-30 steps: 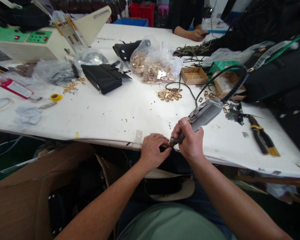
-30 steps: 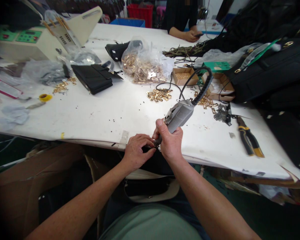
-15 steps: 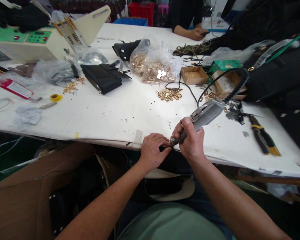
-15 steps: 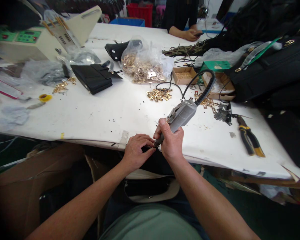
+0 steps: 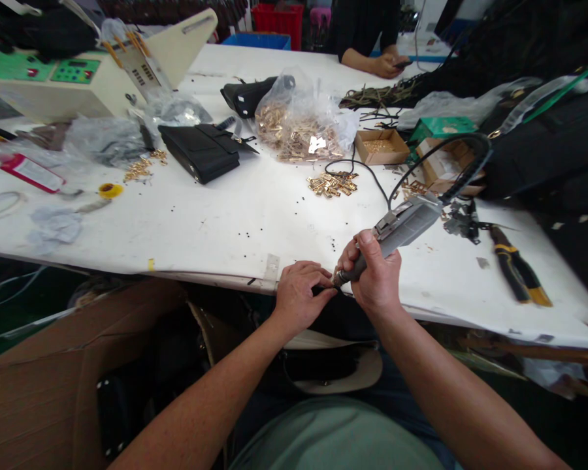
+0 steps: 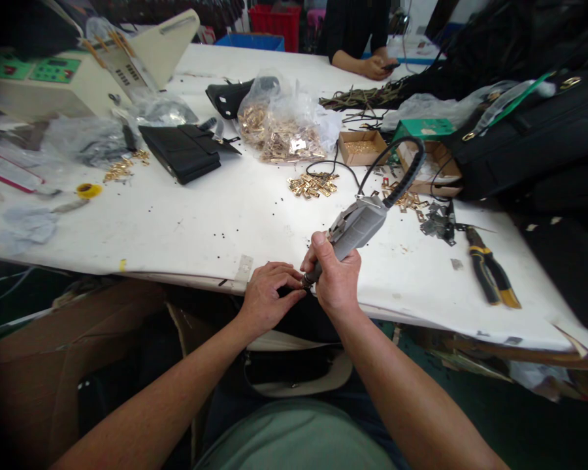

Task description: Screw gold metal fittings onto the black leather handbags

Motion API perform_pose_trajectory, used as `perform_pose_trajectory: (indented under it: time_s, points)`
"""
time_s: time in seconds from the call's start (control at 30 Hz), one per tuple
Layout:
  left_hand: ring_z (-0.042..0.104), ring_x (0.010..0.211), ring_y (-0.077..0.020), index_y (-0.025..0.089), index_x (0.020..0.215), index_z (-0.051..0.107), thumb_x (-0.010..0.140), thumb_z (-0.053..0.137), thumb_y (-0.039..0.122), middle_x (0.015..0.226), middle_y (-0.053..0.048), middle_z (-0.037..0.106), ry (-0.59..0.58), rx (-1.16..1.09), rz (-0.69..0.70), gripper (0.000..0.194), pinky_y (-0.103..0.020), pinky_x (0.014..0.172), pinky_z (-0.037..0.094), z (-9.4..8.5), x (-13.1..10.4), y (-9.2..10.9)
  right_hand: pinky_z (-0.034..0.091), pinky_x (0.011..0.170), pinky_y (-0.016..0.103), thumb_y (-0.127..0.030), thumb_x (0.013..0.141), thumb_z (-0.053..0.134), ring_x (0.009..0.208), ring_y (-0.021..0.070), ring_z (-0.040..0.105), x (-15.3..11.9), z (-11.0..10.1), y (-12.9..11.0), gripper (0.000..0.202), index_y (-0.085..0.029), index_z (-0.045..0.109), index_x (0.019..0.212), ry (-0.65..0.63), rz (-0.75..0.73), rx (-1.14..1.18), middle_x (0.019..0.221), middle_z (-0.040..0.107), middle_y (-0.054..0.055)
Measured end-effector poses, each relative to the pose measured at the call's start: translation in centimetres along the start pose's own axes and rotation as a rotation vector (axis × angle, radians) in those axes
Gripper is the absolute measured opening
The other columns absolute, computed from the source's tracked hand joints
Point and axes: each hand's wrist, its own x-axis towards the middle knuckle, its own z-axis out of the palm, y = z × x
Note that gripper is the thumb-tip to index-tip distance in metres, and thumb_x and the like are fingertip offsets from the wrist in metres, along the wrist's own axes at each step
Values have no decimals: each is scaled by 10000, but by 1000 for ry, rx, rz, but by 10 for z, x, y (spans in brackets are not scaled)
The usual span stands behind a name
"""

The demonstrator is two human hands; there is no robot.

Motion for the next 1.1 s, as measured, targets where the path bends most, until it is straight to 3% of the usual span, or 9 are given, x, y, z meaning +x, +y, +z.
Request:
perform_pose_trajectory:
  time_s: [0.3, 0.7, 1.1]
  points:
    - [662, 1127, -248, 282, 814, 770, 777, 836, 212, 1013, 19, 797, 7, -4, -6, 103, -461, 1009, 451, 0, 0, -1, 362, 382, 222, -462, 833, 783, 429, 105, 482, -2, 1, -2, 347, -201, 570, 748, 5, 9, 7, 530, 526, -55]
    - [668, 1109, -245, 271, 829, 764, 768, 848, 211, 990, 18, 798, 22, -21, -8, 120, -448, 1013, 450, 1, 0, -2, 417, 415, 231, -466, 837, 780, 429, 99, 478, -1, 0, 1, 359, -201, 557, 741, 17, -3, -9, 535, 521, -62]
    - [651, 1118, -264, 296, 965, 775, 785, 836, 262, 1053, -2, 781, -17, 42, 0, 193, -451, 977, 445, -1, 0, -1, 424, 421, 237, -487, 811, 795, 427, 103, 486, 6, -1, -5, 389, -207, 541, 721, 53, -35, -14, 529, 513, -62]
